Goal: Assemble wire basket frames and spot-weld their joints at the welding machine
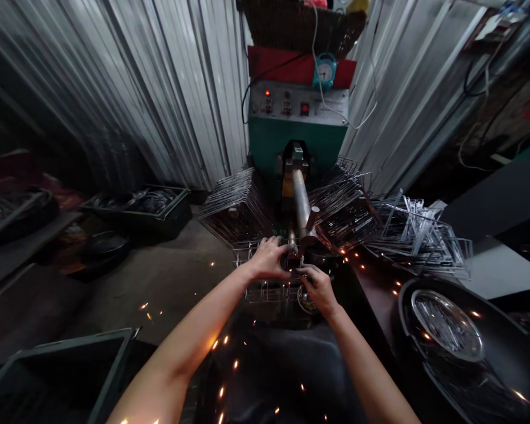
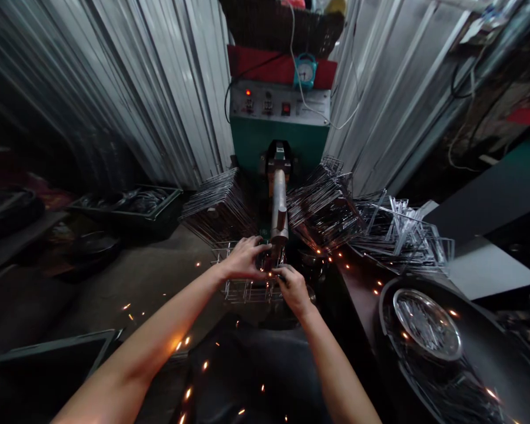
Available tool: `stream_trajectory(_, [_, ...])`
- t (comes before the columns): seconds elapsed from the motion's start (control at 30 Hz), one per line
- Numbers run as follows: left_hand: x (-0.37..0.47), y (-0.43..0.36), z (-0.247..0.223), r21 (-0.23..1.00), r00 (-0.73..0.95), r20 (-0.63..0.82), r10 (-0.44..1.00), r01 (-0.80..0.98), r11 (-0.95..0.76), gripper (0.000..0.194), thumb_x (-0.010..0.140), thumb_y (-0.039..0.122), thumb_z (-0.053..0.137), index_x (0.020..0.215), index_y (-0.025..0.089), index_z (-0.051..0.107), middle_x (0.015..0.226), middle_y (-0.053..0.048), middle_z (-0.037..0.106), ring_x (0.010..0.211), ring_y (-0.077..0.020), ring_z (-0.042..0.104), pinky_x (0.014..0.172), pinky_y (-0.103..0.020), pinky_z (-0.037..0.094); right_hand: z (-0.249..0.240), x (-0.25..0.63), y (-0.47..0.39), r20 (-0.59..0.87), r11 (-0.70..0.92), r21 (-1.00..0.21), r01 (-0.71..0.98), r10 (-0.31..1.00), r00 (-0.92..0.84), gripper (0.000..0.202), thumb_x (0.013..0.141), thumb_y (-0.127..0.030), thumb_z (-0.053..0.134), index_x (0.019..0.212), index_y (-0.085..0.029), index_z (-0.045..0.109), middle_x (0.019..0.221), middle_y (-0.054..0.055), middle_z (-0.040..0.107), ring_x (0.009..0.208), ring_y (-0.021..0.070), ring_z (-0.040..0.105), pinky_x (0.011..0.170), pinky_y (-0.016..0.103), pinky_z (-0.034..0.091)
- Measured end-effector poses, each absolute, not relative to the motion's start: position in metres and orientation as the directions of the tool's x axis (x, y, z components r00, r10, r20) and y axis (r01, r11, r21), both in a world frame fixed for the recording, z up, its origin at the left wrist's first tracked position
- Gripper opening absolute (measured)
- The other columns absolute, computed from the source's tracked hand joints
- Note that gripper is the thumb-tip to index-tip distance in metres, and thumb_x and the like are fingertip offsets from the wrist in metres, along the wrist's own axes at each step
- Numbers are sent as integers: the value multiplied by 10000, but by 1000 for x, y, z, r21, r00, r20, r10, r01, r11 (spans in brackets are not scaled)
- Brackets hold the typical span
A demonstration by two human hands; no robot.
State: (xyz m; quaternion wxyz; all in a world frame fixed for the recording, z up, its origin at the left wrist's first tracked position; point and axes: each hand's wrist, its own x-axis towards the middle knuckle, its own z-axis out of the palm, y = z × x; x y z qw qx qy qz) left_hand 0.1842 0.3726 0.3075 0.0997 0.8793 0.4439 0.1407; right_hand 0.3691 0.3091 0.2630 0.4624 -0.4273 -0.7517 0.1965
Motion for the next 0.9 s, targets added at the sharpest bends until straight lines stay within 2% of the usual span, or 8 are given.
stream_trajectory(0.1, [183, 374, 310, 316, 545, 126, 829, 770, -554, 841, 490, 553, 724, 1241, 268, 476, 1330, -131, 402, 1236, -367, 338, 1013, -524, 249, 268, 370, 308, 548, 584, -669, 459, 806, -226, 163, 849, -187, 490, 914, -208, 637, 934, 68, 619, 881, 186, 592, 768, 305, 484])
stream_trajectory(0.3, [180, 382, 310, 396, 559, 25, 829, 756, -521, 804, 516, 513, 733, 1243, 288, 474, 1334, -75, 423, 1246, -293, 364, 1027, -407, 298, 273, 371, 312, 532, 594, -649, 476, 801, -274, 162, 850, -184, 494, 919, -216, 637, 895, 56, 622, 837, 180, 596, 745, 296, 486])
stream_trajectory(0.47, [181, 378, 308, 354, 520, 49, 853, 789, -502, 844, 498, 507, 748, 1258, 279, 460, 1357, -90, 393, 1262, -330, 329, 1035, -452, 264, 265, 370, 315, 524, 586, -636, 502, 805, -277, 185, 841, -165, 478, 926, -211, 636, 915, 65, 617, 847, 182, 596, 752, 300, 487])
stream_trajectory(0.6, [182, 376, 308, 352, 529, 55, 847, 783, -513, 805, 501, 536, 728, 1229, 288, 492, 1312, -86, 440, 1219, -323, 387, 1004, -434, 309, 264, 368, 312, 529, 587, -652, 480, 806, -267, 189, 846, -175, 475, 938, -216, 634, 931, 63, 621, 870, 185, 591, 774, 311, 478])
stream_trajectory(0.77, [182, 374, 304, 355, 524, 112, 845, 773, -526, 739, 521, 558, 697, 1190, 292, 527, 1238, -68, 500, 1150, -301, 455, 971, -404, 351, 250, 372, 295, 494, 473, -747, 467, 865, -86, 267, 833, -252, 528, 1093, -216, 579, 1044, 69, 607, 946, 200, 571, 789, 323, 475])
stream_trajectory(0.9, [183, 379, 305, 327, 535, 100, 839, 778, -536, 812, 495, 552, 719, 1227, 282, 496, 1298, -89, 447, 1205, -320, 395, 1001, -441, 308, 231, 376, 288, 420, 355, -822, 446, 906, 53, 155, 826, -292, 533, 885, -190, 635, 865, 52, 638, 823, 190, 595, 735, 305, 474])
